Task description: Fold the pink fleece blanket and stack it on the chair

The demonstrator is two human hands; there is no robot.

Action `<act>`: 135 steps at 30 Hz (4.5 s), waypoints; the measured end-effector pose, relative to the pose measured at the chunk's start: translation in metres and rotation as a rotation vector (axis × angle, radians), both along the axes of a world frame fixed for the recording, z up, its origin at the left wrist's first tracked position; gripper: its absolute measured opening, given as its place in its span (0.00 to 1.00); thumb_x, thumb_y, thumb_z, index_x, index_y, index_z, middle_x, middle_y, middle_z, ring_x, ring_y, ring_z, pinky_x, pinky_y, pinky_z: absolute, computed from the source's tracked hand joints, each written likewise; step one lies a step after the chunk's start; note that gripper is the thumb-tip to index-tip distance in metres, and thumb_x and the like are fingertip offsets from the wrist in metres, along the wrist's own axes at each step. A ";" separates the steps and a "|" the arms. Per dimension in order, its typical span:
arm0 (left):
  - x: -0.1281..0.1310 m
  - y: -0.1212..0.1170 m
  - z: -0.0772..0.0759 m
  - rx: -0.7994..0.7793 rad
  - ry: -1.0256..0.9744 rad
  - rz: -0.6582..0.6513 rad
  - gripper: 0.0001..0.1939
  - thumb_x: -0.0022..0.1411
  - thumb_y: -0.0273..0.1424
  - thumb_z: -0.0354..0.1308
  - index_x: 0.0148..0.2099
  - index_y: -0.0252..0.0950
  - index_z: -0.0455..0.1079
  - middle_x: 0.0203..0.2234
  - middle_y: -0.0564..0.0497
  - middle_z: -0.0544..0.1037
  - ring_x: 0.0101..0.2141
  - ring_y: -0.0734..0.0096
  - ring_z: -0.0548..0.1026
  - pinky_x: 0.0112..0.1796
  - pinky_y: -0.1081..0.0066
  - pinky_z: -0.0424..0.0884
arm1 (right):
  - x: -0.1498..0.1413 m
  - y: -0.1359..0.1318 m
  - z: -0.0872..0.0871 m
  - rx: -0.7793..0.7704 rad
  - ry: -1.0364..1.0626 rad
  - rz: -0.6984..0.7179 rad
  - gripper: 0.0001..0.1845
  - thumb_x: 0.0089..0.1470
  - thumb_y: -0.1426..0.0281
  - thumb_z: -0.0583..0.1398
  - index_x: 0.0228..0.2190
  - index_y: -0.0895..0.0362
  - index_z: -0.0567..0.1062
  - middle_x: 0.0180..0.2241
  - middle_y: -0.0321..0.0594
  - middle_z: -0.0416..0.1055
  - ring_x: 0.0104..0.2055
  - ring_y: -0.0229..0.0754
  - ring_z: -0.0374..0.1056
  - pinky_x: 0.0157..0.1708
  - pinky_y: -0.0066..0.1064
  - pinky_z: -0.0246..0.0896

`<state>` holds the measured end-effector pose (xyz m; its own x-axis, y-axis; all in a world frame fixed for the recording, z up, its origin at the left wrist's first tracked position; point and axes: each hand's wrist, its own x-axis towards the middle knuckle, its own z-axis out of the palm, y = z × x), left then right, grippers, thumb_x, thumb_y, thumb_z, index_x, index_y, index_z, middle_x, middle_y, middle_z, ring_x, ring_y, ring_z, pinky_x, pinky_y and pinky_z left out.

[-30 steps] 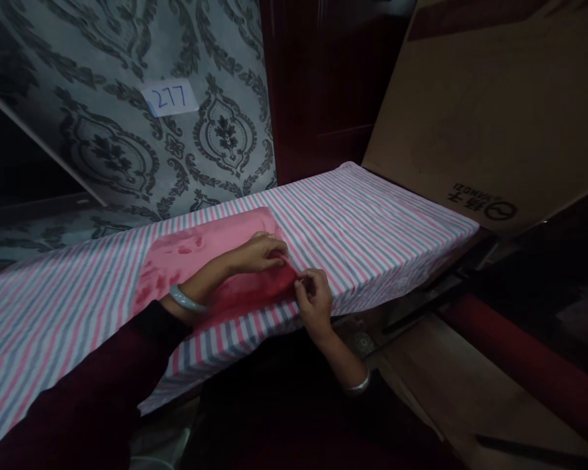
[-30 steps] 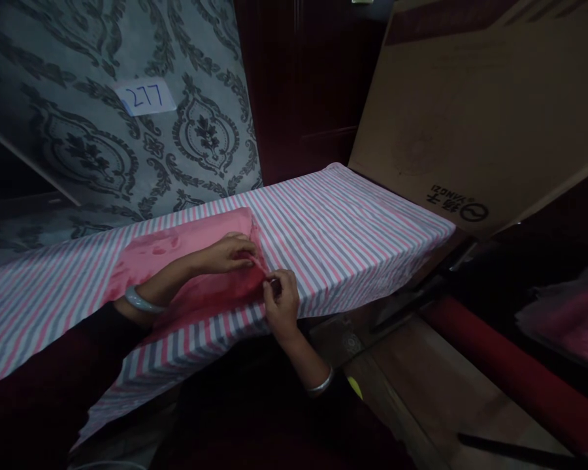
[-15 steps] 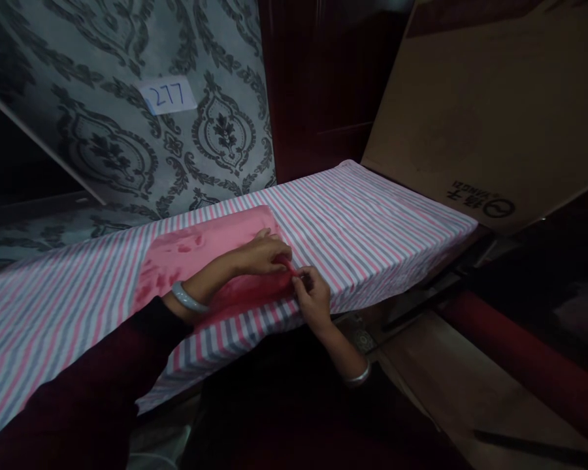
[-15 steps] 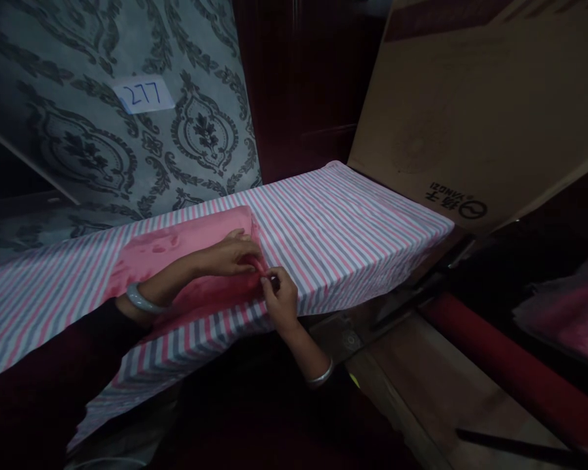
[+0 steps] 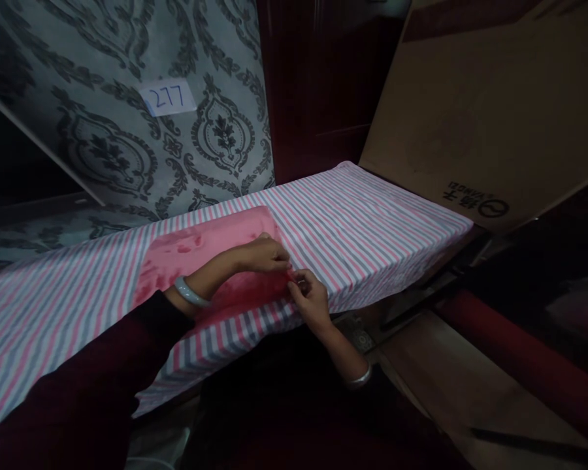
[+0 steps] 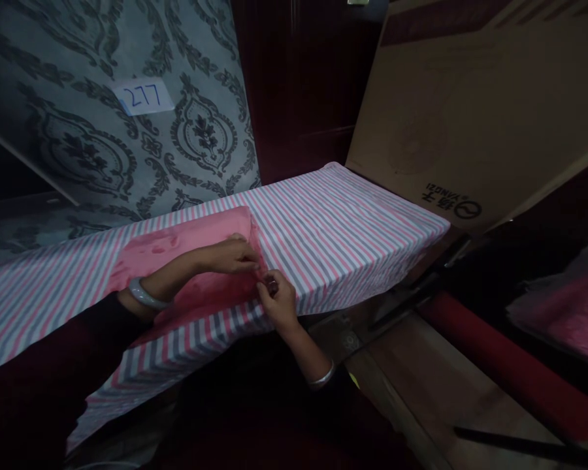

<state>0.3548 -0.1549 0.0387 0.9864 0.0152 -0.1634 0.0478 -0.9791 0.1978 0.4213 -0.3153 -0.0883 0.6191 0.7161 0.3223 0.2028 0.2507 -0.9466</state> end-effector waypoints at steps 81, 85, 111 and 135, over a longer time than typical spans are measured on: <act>-0.011 -0.002 0.029 0.140 0.191 0.077 0.15 0.56 0.28 0.61 0.45 0.42 0.80 0.41 0.51 0.81 0.45 0.61 0.74 0.50 0.64 0.59 | -0.018 0.025 0.001 0.020 0.211 0.030 0.11 0.51 0.62 0.57 0.35 0.53 0.72 0.22 0.31 0.68 0.20 0.38 0.63 0.21 0.28 0.59; -0.012 0.006 0.028 0.186 0.143 0.006 0.11 0.59 0.33 0.61 0.44 0.44 0.81 0.42 0.50 0.79 0.49 0.58 0.71 0.49 0.64 0.59 | -0.017 0.023 0.003 -0.008 0.366 0.151 0.17 0.50 0.57 0.60 0.39 0.53 0.71 0.16 0.26 0.63 0.16 0.36 0.60 0.17 0.26 0.54; -0.010 0.033 0.021 0.128 -0.068 0.129 0.21 0.53 0.18 0.50 0.47 0.38 0.74 0.46 0.49 0.80 0.48 0.62 0.75 0.54 0.61 0.61 | -0.009 0.030 0.001 0.005 -0.008 -0.019 0.12 0.53 0.59 0.62 0.31 0.53 0.80 0.28 0.37 0.78 0.31 0.45 0.72 0.33 0.33 0.66; 0.010 0.044 -0.002 0.317 0.014 0.065 0.20 0.54 0.18 0.50 0.40 0.40 0.80 0.42 0.45 0.81 0.49 0.55 0.71 0.56 0.50 0.57 | -0.011 0.017 -0.003 0.059 -0.052 -0.017 0.11 0.56 0.61 0.61 0.30 0.54 0.79 0.28 0.37 0.72 0.31 0.41 0.69 0.31 0.30 0.63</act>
<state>0.3648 -0.1108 0.0370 0.9794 0.1303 -0.1542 0.1128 -0.9867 -0.1175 0.4098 -0.2986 -0.0916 0.6124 0.6847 0.3952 0.2558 0.3015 -0.9185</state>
